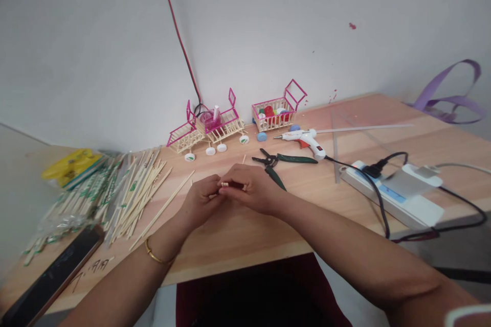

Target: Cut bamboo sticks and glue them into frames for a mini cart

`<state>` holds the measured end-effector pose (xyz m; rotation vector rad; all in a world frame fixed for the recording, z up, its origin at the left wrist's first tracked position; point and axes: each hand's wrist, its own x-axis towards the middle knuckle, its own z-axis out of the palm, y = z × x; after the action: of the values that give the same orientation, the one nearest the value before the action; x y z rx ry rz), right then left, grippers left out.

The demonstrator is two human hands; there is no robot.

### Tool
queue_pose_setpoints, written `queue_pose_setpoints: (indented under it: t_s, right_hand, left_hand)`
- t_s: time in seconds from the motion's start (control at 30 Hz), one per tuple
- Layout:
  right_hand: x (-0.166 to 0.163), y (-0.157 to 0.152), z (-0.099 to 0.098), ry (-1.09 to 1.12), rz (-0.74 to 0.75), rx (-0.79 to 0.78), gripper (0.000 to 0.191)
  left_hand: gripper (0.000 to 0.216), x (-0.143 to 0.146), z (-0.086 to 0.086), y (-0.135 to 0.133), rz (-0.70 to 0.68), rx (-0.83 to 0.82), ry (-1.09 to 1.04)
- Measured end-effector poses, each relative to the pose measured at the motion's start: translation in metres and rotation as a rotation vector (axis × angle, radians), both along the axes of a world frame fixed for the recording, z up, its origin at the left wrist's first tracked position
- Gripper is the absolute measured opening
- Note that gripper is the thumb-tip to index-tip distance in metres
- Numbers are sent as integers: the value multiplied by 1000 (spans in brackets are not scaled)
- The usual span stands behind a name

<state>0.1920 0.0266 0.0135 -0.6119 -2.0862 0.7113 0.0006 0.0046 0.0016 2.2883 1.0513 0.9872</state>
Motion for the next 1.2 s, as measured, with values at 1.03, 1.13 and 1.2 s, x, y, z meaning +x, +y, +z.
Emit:
queue_pose_setpoints:
  t_s: [1.03, 1.13, 1.2]
  right_hand:
    - [-1, 11, 1, 129, -96, -827, 36]
    - [-3, 10, -4, 201, -62, -907, 34]
    - [-4, 10, -5, 202, -57, -895, 32]
  left_hand:
    - [40, 1, 6, -1, -16, -695, -225]
    - [36, 3, 8, -2, -58, -719, -151]
    - [37, 4, 9, -3, -72, -732, -132]
